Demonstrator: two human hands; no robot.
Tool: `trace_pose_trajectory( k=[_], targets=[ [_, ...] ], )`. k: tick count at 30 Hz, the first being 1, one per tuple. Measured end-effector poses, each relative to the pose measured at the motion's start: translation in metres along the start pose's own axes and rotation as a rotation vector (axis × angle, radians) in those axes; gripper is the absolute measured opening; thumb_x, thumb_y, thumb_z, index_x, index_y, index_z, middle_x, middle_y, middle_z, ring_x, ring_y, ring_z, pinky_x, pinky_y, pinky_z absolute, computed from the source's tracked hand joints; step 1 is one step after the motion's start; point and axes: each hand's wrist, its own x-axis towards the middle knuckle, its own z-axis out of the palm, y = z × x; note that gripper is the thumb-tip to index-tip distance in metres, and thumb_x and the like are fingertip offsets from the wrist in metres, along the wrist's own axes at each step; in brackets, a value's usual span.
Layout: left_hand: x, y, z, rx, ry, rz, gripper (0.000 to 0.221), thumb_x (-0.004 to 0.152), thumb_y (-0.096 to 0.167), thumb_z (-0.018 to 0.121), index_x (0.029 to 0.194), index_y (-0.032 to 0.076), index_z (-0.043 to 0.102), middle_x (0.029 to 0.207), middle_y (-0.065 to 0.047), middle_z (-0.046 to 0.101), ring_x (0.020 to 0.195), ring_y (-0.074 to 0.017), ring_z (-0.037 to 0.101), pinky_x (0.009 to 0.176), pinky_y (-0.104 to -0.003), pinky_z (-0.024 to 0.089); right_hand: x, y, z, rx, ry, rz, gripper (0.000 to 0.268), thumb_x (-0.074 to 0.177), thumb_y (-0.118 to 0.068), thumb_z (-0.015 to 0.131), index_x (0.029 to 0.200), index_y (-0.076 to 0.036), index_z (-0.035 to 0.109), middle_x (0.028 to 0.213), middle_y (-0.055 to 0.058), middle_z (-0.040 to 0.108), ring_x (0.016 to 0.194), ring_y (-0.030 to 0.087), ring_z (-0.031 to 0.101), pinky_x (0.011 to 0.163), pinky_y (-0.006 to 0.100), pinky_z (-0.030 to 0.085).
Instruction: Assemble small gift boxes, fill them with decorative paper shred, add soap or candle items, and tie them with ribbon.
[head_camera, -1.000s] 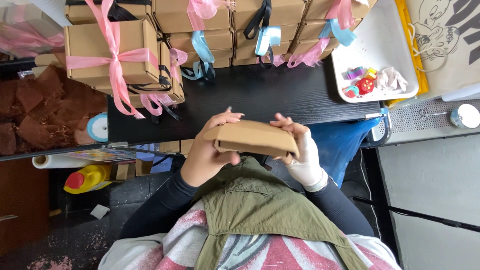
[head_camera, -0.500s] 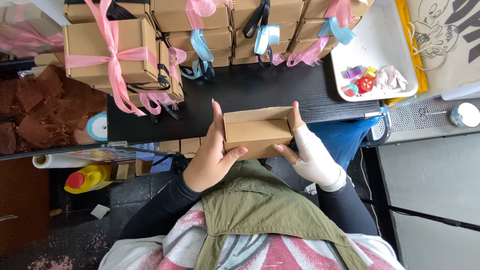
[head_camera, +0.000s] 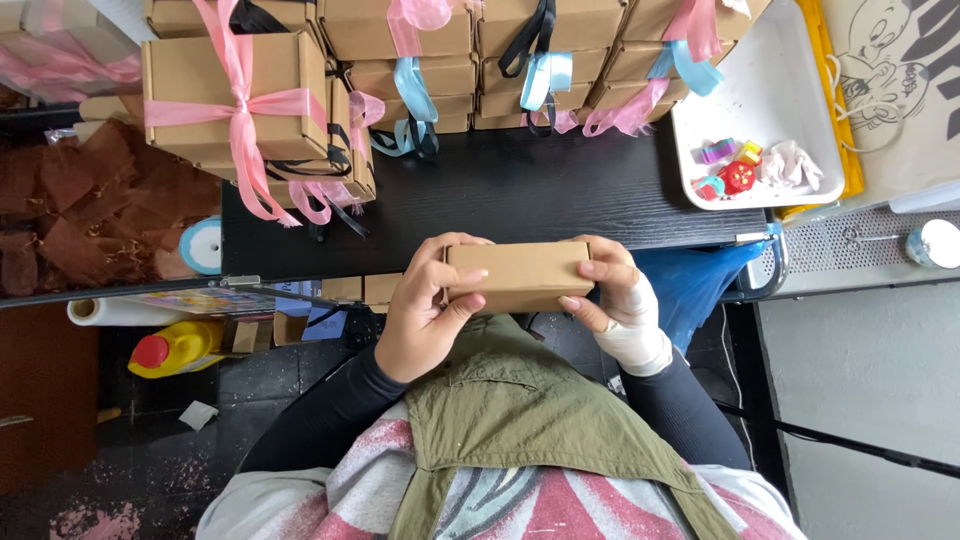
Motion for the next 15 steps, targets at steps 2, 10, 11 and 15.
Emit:
trace_pose_trajectory(
  k=[2, 10, 11, 15],
  targets=[
    [0.003, -0.009, -0.001, 0.078, -0.007, 0.072, 0.027, 0.098, 0.008, 0.072, 0.119, 0.013, 0.056, 0.14, -0.015, 0.056, 0.133, -0.0267, 0.06, 0.108, -0.04, 0.055, 0.008, 0.008, -0.002, -0.032, -0.02, -0.042, 0.053, 0.094, 0.002, 0.077, 0.135, -0.019, 0.051, 0.143, 0.012, 0.054, 0.134, 0.028, 0.058, 0.111, 0.042, 0.053],
    [0.006, -0.062, -0.017, 0.654, -0.081, 0.285, 0.046, 0.086, -0.007, 0.071, 0.124, 0.016, 0.059, 0.14, -0.008, 0.059, 0.148, -0.0373, 0.049, 0.124, -0.05, 0.046, 0.023, 0.039, 0.002, -0.671, -0.141, -0.174, 0.062, 0.074, 0.011, 0.077, 0.124, -0.02, 0.058, 0.131, 0.012, 0.054, 0.135, 0.035, 0.057, 0.12, 0.058, 0.044],
    [0.005, -0.069, -0.018, 0.728, -0.094, 0.288, 0.049, 0.089, -0.004, 0.072, 0.13, 0.018, 0.059, 0.141, -0.007, 0.057, 0.149, -0.0364, 0.048, 0.124, -0.047, 0.046, 0.022, 0.046, 0.005, -0.748, -0.156, -0.179, 0.064, 0.074, 0.009, 0.077, 0.127, -0.022, 0.061, 0.13, 0.011, 0.051, 0.136, 0.035, 0.055, 0.119, 0.057, 0.045],
    [0.012, -0.073, -0.021, 0.8, -0.136, 0.295, 0.057, 0.087, 0.015, 0.079, 0.14, 0.015, 0.056, 0.141, -0.009, 0.053, 0.145, -0.0367, 0.047, 0.121, -0.048, 0.044, 0.034, 0.04, 0.022, -0.854, -0.171, -0.187, 0.059, 0.078, -0.02, 0.083, 0.134, -0.022, 0.064, 0.133, 0.014, 0.046, 0.135, 0.037, 0.046, 0.113, 0.054, 0.042]
  ],
)
